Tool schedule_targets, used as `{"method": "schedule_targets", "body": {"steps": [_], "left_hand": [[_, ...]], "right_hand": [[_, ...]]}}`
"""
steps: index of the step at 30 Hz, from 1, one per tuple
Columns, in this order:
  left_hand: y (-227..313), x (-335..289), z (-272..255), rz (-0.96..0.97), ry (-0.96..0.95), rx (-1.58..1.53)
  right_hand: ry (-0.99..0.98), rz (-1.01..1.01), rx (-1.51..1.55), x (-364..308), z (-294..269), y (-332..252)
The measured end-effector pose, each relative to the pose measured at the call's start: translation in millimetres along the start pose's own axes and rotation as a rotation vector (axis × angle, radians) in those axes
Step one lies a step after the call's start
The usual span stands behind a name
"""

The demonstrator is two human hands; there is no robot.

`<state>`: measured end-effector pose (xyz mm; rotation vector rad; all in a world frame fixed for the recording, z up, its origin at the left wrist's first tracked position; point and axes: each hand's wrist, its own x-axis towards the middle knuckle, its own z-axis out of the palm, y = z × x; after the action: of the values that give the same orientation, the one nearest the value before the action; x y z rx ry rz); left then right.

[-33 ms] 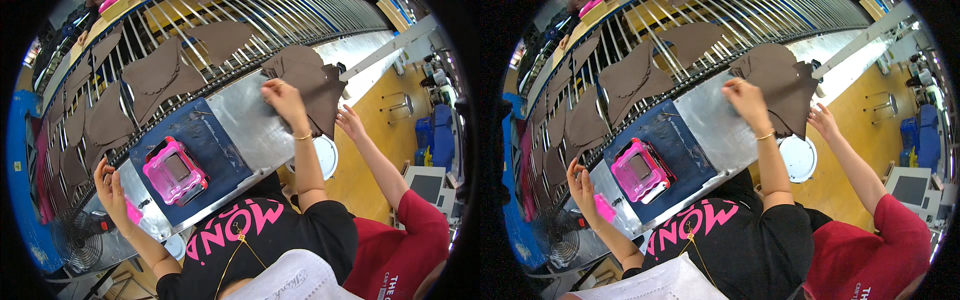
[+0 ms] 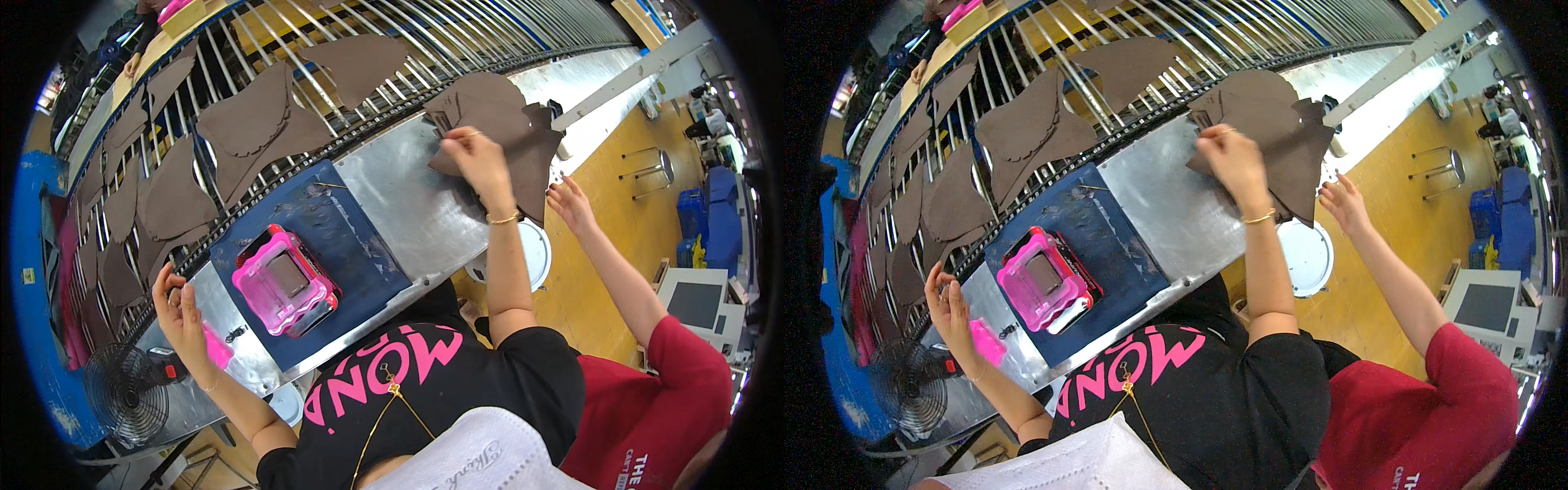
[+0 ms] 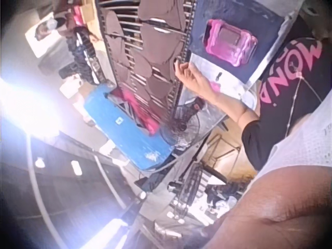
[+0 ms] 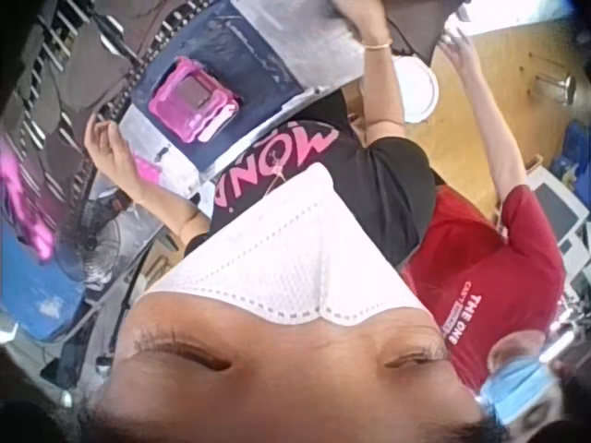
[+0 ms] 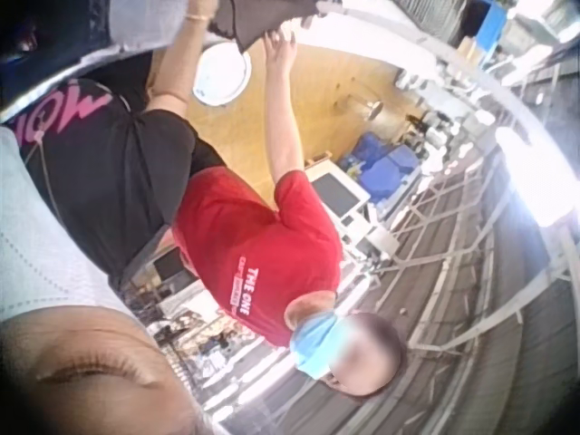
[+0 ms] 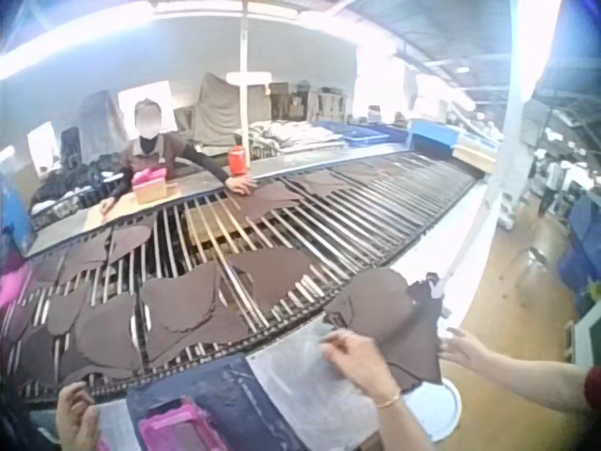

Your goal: The person repeatedly picks up brown fabric pieces from a conveyor belt and stacks them on a metal table. The person handles the pieces one at a time, aligning them into a neat pile.

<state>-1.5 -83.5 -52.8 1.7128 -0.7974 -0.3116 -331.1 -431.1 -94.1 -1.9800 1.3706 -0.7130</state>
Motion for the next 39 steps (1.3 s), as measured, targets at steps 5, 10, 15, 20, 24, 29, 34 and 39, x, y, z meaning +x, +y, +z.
{"method": "schedule_targets", "body": {"steps": [5, 10, 15, 20, 24, 29, 34, 39], "left_hand": [[3.5, -12.5, -14.0, -0.039, 0.08, -0.002], [3.3, -6.8, -13.4, 0.03, 0.054, 0.072], [10.4, -8.8, -7.2, 0.021, 0.01, 0.049], [28.2, -22.0, -0.1, 0.043, 0.005, 0.084], [51.3, -44.9, 20.1, 0.097, -0.011, 0.032], [70.3, -78.5, 94.1, 0.018, -0.36, -0.163], [63.8, -81.1, 189.1, -0.327, -0.914, -0.296], [29.3, -97.6, 258.0, -0.349, -0.848, -0.303]], "right_hand": [[0.334, 0.285, -0.633, 10.2, -71.1, 102.5], [0.292, 0.532, -0.51, 11.2, -72.1, 143.2], [0.255, 0.529, -0.54, 19.9, -82.4, 145.5], [0.274, 0.234, -0.403, 5.7, -95.7, 122.5], [0.333, -0.028, -0.364, -22.0, -89.2, 60.3], [0.334, -0.392, -0.472, -46.0, -47.3, 18.7], [0.247, -0.374, -0.294, -38.0, -52.4, 29.6], [0.186, -0.194, -0.057, -0.4, -56.6, 65.6]]}}
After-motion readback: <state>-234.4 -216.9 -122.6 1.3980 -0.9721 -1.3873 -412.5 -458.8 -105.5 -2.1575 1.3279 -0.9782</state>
